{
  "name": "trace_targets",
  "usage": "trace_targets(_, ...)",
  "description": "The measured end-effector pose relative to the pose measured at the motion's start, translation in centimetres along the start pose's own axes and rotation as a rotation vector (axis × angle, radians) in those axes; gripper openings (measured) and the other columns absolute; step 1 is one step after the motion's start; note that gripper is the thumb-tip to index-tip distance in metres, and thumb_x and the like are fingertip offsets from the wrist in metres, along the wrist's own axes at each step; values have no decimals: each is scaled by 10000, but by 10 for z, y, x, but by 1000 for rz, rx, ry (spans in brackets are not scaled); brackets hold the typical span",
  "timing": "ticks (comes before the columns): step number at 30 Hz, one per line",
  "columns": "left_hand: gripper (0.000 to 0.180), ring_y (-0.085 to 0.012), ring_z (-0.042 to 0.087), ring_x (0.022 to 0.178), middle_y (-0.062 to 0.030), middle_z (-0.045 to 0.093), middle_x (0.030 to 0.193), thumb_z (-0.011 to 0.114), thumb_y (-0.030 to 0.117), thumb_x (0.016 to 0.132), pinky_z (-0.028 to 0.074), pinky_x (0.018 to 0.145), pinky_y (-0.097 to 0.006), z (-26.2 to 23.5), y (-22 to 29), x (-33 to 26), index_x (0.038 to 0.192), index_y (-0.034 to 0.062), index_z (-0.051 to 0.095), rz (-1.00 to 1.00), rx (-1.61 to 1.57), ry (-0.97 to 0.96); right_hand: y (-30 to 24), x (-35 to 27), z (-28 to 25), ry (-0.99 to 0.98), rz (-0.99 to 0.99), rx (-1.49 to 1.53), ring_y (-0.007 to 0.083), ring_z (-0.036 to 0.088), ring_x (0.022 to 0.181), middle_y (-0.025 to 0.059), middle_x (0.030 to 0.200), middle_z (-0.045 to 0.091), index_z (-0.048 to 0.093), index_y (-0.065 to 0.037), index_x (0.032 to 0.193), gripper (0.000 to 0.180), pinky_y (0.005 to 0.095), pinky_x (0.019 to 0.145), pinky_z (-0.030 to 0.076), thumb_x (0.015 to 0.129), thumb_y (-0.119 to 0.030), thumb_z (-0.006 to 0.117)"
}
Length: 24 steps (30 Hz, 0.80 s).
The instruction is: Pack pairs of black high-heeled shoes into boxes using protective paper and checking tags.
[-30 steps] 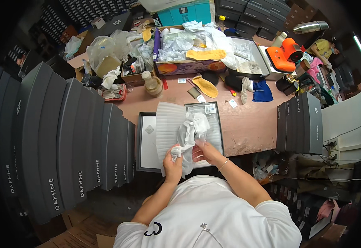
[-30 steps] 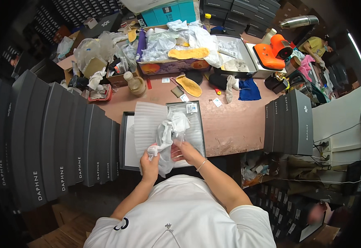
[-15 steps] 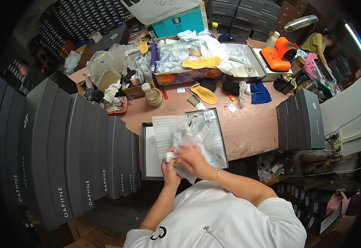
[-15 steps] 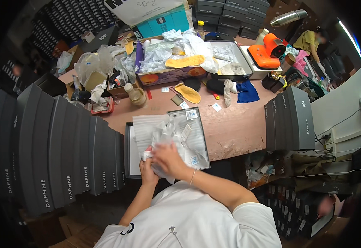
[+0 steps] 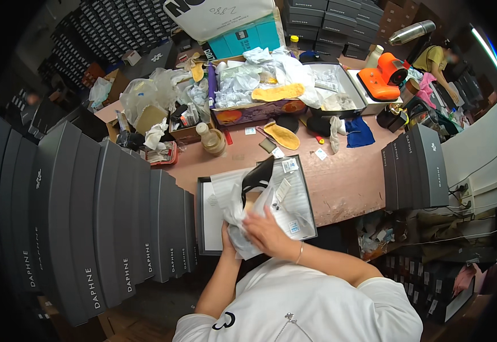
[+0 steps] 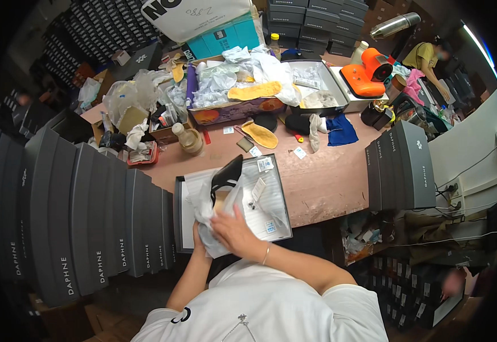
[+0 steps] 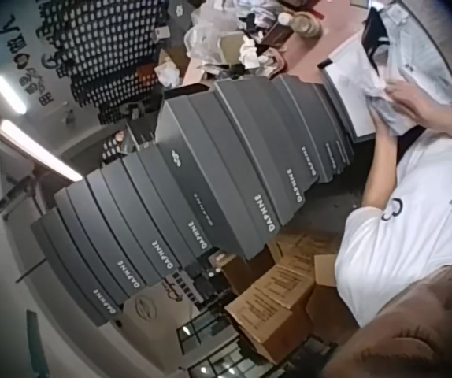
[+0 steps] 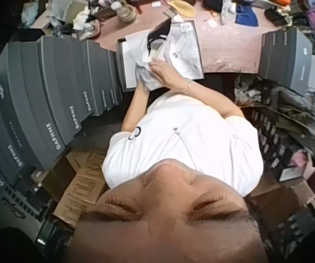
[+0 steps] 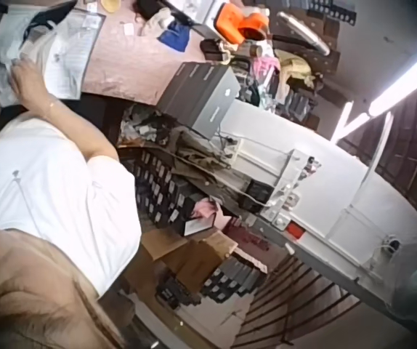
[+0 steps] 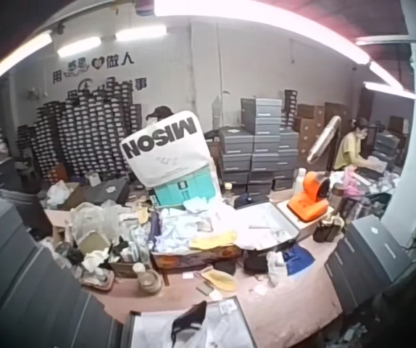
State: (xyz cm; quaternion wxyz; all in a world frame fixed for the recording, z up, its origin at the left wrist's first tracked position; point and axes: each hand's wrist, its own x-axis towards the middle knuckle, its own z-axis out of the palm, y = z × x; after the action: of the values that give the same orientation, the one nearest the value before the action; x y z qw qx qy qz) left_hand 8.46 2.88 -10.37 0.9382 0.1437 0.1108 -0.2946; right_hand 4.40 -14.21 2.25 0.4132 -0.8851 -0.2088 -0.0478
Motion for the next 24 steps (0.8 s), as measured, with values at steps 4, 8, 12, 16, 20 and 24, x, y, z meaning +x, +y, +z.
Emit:
trace_targets(4,555,-288,585,1087,-154,577,1222,372,456,930,489,932,-411,47,9,-9,1288,51,496,-14,200,341,-24,-21,-56,-288,306,250,378,468,1212,153,1246,524,563,-36,1139,319,505,971,409,840,-129,625)
trace_targets(8,598,-316,568,1115,-160,558,1250,360,500,958,478,951,-441,94,41,-15,1334,44,452,-300,235,145,-1,36,-136,-45,-143,-543,354,616,948,191,1053,602,517,-36,1191,560,378,782,508,714,-206,755)
trace_targets(12,529,-306,572,1106,-155,561,1236,369,464,975,487,936,-429,80,53,-2,1288,55,491,-91,409,247,25,26,-133,-445,127,-149,374,628,845,185,910,637,522,-12,1143,552,414,728,497,732,-300,752)
trace_targets(16,489,-256,612,969,-123,589,1123,353,447,987,516,851,-409,35,109,-14,1187,41,541,458,405,616,78,-19,-128,8,396,53,404,623,880,233,942,646,541,30,1112,485,406,737,497,812,-313,705)
trace_targets(20,353,-182,542,746,-52,574,844,470,357,955,452,699,-292,140,66,-28,987,28,593,1009,1169,446,104,-47,-125,347,833,351,122,564,563,76,693,604,539,51,1134,443,267,506,439,863,-273,673)
trace_targets(24,396,-363,575,956,-191,610,984,615,347,858,431,862,-411,47,40,34,1045,-2,618,583,2305,137,97,-40,-127,349,763,548,57,477,515,1,666,547,540,37,1154,432,219,457,375,870,-262,668)
